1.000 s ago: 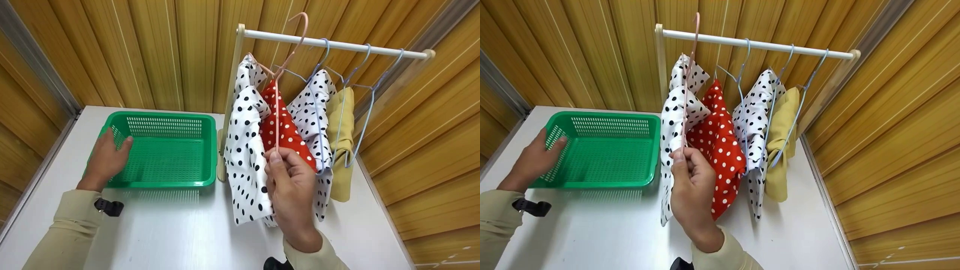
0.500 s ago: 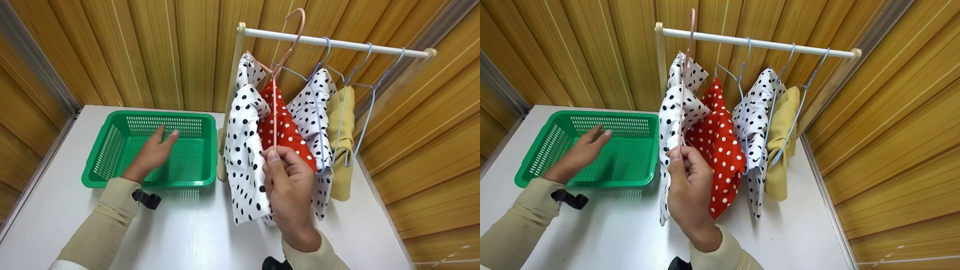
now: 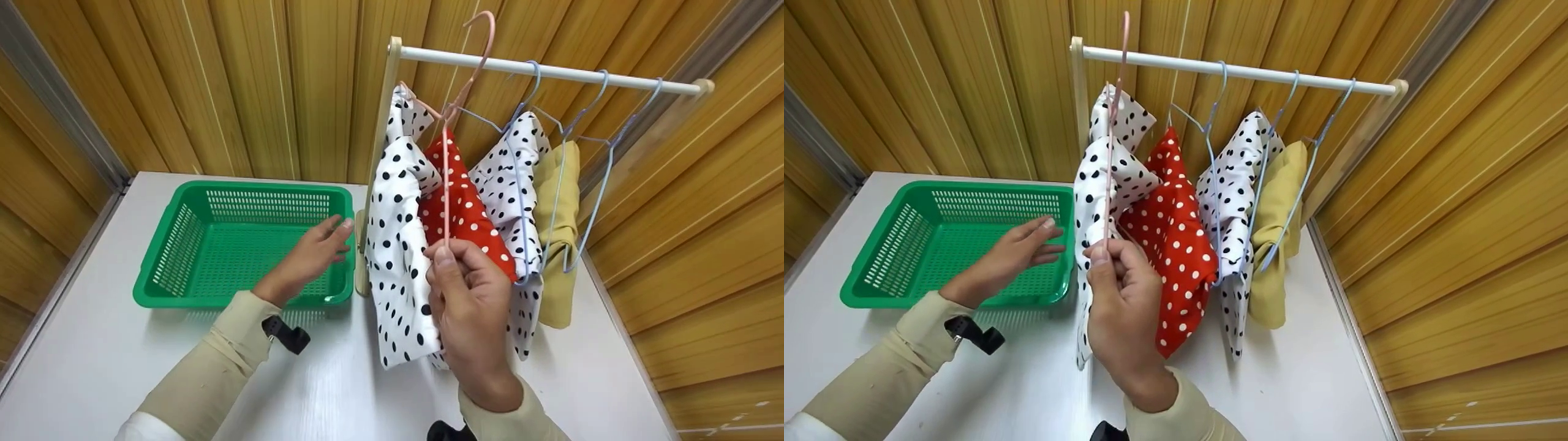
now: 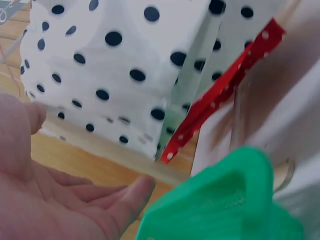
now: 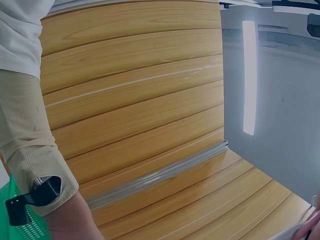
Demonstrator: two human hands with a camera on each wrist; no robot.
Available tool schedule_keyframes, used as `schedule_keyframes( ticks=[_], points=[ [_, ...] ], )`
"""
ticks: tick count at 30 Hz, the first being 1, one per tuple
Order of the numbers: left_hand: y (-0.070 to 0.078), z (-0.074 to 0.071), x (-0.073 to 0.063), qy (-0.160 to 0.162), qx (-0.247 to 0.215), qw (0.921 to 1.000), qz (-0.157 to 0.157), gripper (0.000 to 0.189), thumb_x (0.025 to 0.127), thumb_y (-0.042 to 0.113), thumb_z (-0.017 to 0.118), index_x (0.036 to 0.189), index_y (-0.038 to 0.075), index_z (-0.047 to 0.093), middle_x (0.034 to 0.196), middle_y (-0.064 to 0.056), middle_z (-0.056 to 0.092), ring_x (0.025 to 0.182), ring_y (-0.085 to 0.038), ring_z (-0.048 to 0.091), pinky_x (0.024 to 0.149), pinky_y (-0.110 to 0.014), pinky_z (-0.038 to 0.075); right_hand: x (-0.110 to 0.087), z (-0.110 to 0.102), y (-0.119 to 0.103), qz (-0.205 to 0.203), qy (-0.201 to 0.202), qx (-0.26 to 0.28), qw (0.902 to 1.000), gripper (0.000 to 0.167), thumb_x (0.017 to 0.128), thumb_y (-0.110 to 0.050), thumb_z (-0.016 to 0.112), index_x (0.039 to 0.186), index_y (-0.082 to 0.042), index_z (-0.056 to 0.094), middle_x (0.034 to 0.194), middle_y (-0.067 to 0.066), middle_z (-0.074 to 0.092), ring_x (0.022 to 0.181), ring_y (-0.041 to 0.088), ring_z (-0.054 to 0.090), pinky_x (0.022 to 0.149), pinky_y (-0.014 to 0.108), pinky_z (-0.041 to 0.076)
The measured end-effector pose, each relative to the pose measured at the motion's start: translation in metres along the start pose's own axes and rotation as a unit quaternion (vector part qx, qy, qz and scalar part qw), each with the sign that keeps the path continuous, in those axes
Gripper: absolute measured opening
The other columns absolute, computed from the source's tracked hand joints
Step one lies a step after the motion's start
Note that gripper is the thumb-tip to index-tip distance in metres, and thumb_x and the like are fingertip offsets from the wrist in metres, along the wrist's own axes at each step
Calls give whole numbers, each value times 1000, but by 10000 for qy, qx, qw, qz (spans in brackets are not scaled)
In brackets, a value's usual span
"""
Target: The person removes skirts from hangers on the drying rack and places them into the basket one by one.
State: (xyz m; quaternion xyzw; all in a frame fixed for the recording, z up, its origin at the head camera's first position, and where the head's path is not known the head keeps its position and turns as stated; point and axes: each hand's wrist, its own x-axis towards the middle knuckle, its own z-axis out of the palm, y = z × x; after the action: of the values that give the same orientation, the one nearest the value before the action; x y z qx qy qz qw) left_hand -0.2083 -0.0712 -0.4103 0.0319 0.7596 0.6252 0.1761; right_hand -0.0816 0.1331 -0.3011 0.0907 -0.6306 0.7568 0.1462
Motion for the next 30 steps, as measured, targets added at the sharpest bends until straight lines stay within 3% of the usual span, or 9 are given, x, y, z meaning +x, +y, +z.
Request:
schedule_keyframes(
  ticks=[7, 11, 16, 19, 21, 25, 30],
  points=[
    [-3, 30, 4, -702, -1090, 9904, -477, 84, 104, 69, 40, 161, 9, 33, 155, -20, 53, 133, -37, 63, 113, -47, 51, 0, -2, -3, 39, 66, -100, 9999, 16, 105, -2, 55, 98, 9, 63, 62, -4, 42, 50, 8, 32, 41, 23, 23],
    [-2, 41, 8, -724, -1771, 9788, -724, 77, 101, 72, 44, 149, 11, 48, 141, -20, 64, 120, -31, 69, 95, -40, 58, 1, -2, -5, 14, 111, -213, 9997, 17, 105, -2, 55, 99, 12, 63, 62, -3, 42, 51, 8, 32, 40, 23, 24],
    [-3, 48, 12, -228, -2790, 9556, -923, 57, 99, 65, 56, 121, 12, 59, 115, -13, 66, 99, -25, 66, 72, -35, 52, 1, -4, -5, -142, 90, -240, 9996, 16, 105, -1, 55, 98, 11, 63, 61, -4, 41, 50, 8, 31, 40, 24, 22],
    [-3, 50, 12, 192, -3274, 9404, -900, 46, 100, 55, 63, 110, 11, 64, 104, -8, 66, 94, -23, 66, 71, -34, 53, 2, -5, -5, -189, 106, -225, 9995, 17, 105, -2, 55, 98, 10, 63, 61, -4, 41, 50, 7, 31, 40, 25, 22],
    [-1, 50, 12, 509, -3495, 9324, -762, 41, 100, 47, 68, 110, 7, 69, 103, -8, 70, 94, -22, 69, 77, -35, 58, 2, -6, -4, -214, 160, -230, 9994, 17, 106, -2, 54, 97, 9, 63, 62, -5, 42, 50, 7, 31, 39, 25, 22],
    [4, 47, 10, 997, -3361, 9348, -580, 41, 99, 36, 73, 115, -2, 73, 102, -11, 80, 92, -21, 78, 83, -34, 64, 3, -8, -4, -285, 241, -158, 9992, 17, 106, -1, 54, 97, 10, 62, 62, -5, 43, 50, 6, 31, 40, 25, 20],
    [12, 39, 8, 1147, -3124, 9405, -693, 37, 101, 23, 70, 126, -3, 65, 99, -13, 79, 84, -21, 79, 79, -34, 65, 5, -10, -4, -290, 332, -153, 9989, 18, 105, -1, 54, 99, 15, 60, 62, -3, 44, 49, 7, 30, 39, 26, 19]
  ],
)
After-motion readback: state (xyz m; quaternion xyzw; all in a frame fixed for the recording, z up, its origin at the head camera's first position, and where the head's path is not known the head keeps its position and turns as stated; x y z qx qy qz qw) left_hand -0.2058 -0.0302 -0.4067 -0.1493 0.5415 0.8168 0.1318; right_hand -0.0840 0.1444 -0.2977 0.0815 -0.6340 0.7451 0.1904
